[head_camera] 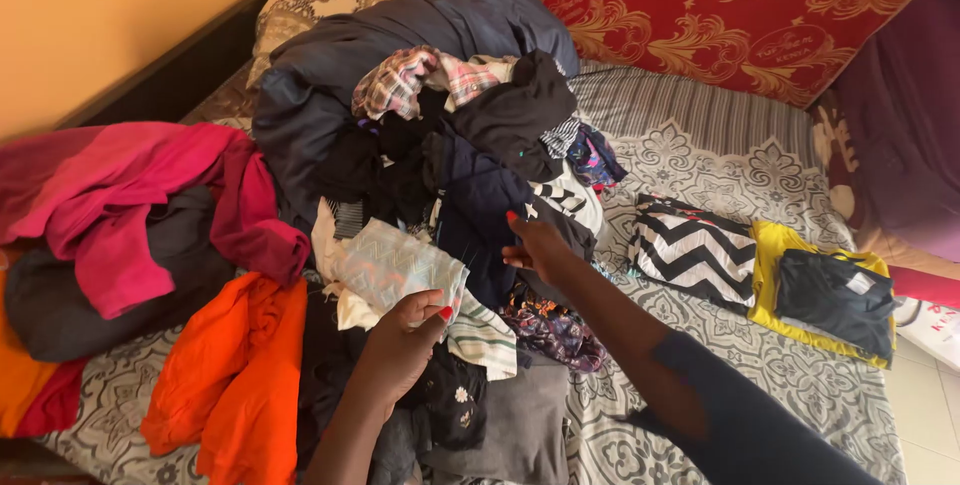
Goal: Folding various items of clothing on a bed.
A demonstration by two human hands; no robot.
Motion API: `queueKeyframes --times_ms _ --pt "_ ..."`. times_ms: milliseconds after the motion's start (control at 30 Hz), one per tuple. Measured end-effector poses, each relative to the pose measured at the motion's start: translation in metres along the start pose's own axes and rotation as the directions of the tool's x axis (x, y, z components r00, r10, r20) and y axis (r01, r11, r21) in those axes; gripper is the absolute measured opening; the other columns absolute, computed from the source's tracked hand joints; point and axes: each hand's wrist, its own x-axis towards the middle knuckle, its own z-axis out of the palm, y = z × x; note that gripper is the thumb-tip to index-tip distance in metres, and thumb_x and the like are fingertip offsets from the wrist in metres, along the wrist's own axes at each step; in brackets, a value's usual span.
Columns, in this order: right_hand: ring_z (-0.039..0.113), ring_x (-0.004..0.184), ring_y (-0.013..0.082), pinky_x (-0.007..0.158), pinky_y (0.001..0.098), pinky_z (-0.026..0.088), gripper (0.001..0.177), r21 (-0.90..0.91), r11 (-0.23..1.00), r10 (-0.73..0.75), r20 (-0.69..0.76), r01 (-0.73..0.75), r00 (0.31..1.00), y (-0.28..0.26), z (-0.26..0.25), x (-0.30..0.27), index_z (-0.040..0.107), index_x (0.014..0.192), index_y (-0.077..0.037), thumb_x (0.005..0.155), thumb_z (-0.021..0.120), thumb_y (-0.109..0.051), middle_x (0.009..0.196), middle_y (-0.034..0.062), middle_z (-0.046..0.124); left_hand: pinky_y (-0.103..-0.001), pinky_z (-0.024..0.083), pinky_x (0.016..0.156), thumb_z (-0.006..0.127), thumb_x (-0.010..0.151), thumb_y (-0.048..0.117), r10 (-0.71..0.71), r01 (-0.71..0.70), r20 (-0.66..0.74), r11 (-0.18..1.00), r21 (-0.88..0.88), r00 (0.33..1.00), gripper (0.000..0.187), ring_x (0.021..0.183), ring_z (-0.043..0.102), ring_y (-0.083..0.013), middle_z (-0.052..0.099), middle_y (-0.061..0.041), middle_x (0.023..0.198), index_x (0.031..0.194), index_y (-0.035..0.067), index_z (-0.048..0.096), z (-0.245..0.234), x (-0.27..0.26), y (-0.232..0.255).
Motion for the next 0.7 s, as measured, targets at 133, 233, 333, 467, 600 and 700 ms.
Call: queueKeyframes --times_ms 133,233,333,467,600,700 --pt "0.067 0.077 0.0206 0.071 0.0362 0.062 0.048 0.131 0.977 -0.185 0.122 0.169 0.975 -0.067 -0.012 -0.085 0.062 0.131 -0.001 0.094 0.068 -0.031 0.116 0.0096 0.069 -0.035 0.053 0.077 0.066 0.09 0.035 -0.085 0.084 0.038 0.996 0.005 0.996 0.056 0.089 0.069 -0.0212 0.074 -0.008 0.128 0.141 0.013 0.06 0.007 0.01 0.029" --pt "0.065 0.08 0.0131 0.075 0.0331 0.057 0.045 0.286 0.94 -0.281 0.34 0.186 0.898 -0.104 -0.036 -0.158 0.057 0.131 -0.005 0.097 0.06 -0.034 0.128 -0.0019 0.069 -0.036 0.053 0.082 0.066 0.089 0.034 -0.038 0.047 0.107 0.996 -0.08 0.994 0.06 0.098 0.069 -0.021 0.073 -0.009 0.13 0.144 0.012 0.057 0.03 0.044 0.021" --pt "0.061 0.08 0.0133 0.078 0.0311 0.053 0.059 0.426 0.896 -0.328 0.443 0.126 0.835 -0.123 -0.061 -0.226 0.057 0.124 0.006 0.102 0.048 -0.048 0.129 0.0021 0.071 -0.038 0.057 0.089 0.083 0.081 0.03 0.16 -0.148 0.075 0.978 -0.149 0.984 0.087 0.113 0.062 -0.0211 0.06 -0.013 0.138 0.153 0.008 0.039 0.072 0.082 0.014" --pt "0.054 0.082 0.0091 0.078 0.0266 0.048 0.079 0.563 0.825 -0.494 0.686 0.04 0.534 -0.135 -0.104 -0.3 0.042 0.162 0.004 0.113 0.045 -0.059 0.105 0.0017 0.062 -0.044 0.053 0.084 0.086 0.069 0.051 0.657 -0.531 -0.183 0.716 0.453 0.731 0.094 0.099 0.064 -0.0316 0.065 -0.019 0.116 0.14 -0.001 0.052 0.115 0.035 0.091" --pt "0.056 0.082 0.0118 0.074 0.0275 0.048 0.082 0.572 0.805 -0.562 0.653 0.155 0.507 -0.157 -0.147 -0.379 0.037 0.162 0.006 0.11 0.043 -0.058 0.126 0.0065 0.062 -0.036 0.049 0.07 0.074 0.093 0.03 0.666 -0.649 -0.053 0.739 0.181 0.744 0.03 0.072 0.066 -0.0271 0.07 -0.016 0.082 0.104 0.002 0.073 0.156 -0.017 0.168" --pt "0.064 0.092 0.0174 0.087 0.0324 0.052 0.075 0.5 0.776 -0.625 0.523 0.385 0.58 -0.165 -0.189 -0.42 0.038 0.159 0.002 0.108 0.043 -0.053 0.138 0.0076 0.058 -0.033 0.048 0.068 0.071 0.092 0.021 0.819 -0.825 -0.115 0.565 -0.006 0.562 0.021 0.073 0.062 -0.0186 0.068 -0.011 0.08 0.099 0.001 0.071 0.189 -0.031 0.198"
